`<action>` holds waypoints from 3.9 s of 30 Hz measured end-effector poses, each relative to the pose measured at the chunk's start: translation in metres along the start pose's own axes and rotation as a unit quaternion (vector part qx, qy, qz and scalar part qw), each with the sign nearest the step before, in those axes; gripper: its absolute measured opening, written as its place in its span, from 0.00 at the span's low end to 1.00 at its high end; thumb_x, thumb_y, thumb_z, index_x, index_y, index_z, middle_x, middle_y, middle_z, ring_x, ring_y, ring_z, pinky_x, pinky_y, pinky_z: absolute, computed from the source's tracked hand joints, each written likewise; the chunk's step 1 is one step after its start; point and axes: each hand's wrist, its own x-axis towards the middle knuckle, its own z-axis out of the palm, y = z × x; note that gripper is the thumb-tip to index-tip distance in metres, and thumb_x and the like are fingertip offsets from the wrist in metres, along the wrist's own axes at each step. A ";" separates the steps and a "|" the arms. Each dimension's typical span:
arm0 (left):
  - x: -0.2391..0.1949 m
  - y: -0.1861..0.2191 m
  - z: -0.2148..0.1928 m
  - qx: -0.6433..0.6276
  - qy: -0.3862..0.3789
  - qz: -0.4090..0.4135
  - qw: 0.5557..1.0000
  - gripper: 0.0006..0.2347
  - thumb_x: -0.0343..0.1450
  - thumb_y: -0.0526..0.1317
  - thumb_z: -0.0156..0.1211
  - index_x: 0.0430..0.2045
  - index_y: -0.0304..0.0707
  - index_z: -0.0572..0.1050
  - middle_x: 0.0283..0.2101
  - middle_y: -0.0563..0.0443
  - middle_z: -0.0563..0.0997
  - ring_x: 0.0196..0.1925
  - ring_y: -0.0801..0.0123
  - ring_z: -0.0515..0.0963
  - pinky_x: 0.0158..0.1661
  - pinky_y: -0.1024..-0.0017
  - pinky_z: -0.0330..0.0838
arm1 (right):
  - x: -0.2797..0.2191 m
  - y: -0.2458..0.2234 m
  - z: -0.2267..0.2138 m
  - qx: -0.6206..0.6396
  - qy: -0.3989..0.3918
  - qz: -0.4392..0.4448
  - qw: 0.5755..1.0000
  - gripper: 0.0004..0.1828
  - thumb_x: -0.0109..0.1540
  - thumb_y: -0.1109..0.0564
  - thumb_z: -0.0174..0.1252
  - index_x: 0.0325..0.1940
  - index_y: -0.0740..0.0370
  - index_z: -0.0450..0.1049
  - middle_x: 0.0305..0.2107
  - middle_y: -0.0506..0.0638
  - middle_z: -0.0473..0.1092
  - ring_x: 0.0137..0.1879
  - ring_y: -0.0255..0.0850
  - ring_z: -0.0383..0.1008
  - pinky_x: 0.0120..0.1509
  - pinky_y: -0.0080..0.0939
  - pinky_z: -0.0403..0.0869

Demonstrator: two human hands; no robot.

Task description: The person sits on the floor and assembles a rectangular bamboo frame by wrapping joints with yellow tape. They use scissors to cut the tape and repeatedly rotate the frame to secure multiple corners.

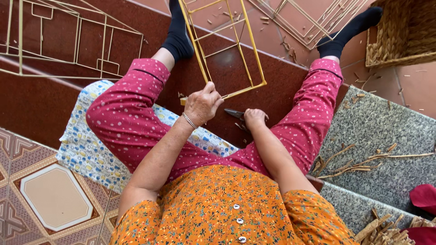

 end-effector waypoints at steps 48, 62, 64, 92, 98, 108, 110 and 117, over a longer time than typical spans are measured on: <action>-0.050 -0.018 0.016 -0.280 0.021 -0.313 0.907 0.05 0.68 0.41 0.66 0.31 0.41 0.80 0.19 0.57 0.77 0.22 0.78 0.75 0.27 0.73 0.71 | -0.157 -0.026 -0.106 0.550 0.048 -0.205 0.808 0.41 0.66 0.29 0.44 0.71 0.61 0.65 0.19 0.42 0.63 0.26 0.31 0.64 0.30 0.36 0.67; -0.055 -0.015 0.031 -0.319 0.057 -0.293 0.900 0.04 0.70 0.38 0.65 0.29 0.38 0.79 0.20 0.58 0.77 0.22 0.81 0.73 0.26 0.74 0.69 | -0.151 -0.049 -0.100 0.420 0.181 -0.175 0.872 0.27 0.71 0.37 0.45 0.63 0.57 0.72 0.28 0.62 0.75 0.37 0.57 0.79 0.40 0.51 0.73; -0.055 -0.016 0.030 -0.313 0.057 -0.286 0.904 0.04 0.70 0.38 0.66 0.30 0.37 0.78 0.20 0.58 0.76 0.22 0.81 0.72 0.26 0.74 0.69 | -0.150 -0.049 -0.100 0.419 0.176 -0.167 0.875 0.26 0.71 0.38 0.46 0.62 0.56 0.72 0.26 0.62 0.75 0.36 0.56 0.80 0.40 0.51 0.74; -0.064 0.003 0.030 -0.208 0.043 -0.151 0.965 0.05 0.65 0.35 0.69 0.28 0.37 0.78 0.58 0.43 0.77 0.39 0.59 0.86 0.42 0.66 0.79 | -0.036 0.006 -0.025 0.139 0.085 -0.070 0.984 0.31 0.53 0.44 0.69 0.57 0.53 0.71 0.49 0.61 0.72 0.60 0.59 0.71 0.61 0.58 0.70; -0.048 0.006 0.032 -0.181 0.100 -0.092 0.974 0.03 0.70 0.34 0.67 0.32 0.38 0.77 0.44 0.48 0.82 0.43 0.54 0.85 0.40 0.66 0.79 | -0.012 0.020 -0.008 0.174 -0.081 -0.014 0.981 0.29 0.58 0.47 0.63 0.63 0.51 0.70 0.55 0.59 0.72 0.63 0.57 0.72 0.66 0.56 0.71; -0.015 0.040 -0.031 -0.293 0.112 -0.050 0.948 0.04 0.69 0.30 0.66 0.31 0.34 0.76 0.38 0.48 0.80 0.34 0.67 0.83 0.36 0.73 0.77 | -0.019 0.053 -0.050 0.416 0.443 -0.156 0.779 0.21 0.64 0.54 0.63 0.60 0.63 0.73 0.53 0.62 0.72 0.55 0.59 0.75 0.58 0.51 0.73; 0.000 0.040 -0.049 -0.296 0.118 -0.030 0.948 0.04 0.69 0.30 0.66 0.31 0.33 0.76 0.37 0.49 0.80 0.34 0.71 0.81 0.35 0.75 0.75 | -0.029 0.049 -0.057 0.470 0.408 -0.187 0.760 0.06 0.73 0.56 0.59 0.48 0.56 0.81 0.53 0.54 0.77 0.54 0.49 0.79 0.57 0.45 0.76; 0.060 0.012 -0.106 -0.503 0.121 -0.091 0.851 0.02 0.76 0.31 0.61 0.33 0.36 0.76 0.27 0.54 0.78 0.21 0.83 0.72 0.20 0.83 0.66 | -0.129 0.039 -0.120 0.746 0.314 -0.188 0.556 0.10 0.74 0.57 0.53 0.54 0.65 0.75 0.24 0.45 0.72 0.24 0.26 0.65 0.27 0.28 0.64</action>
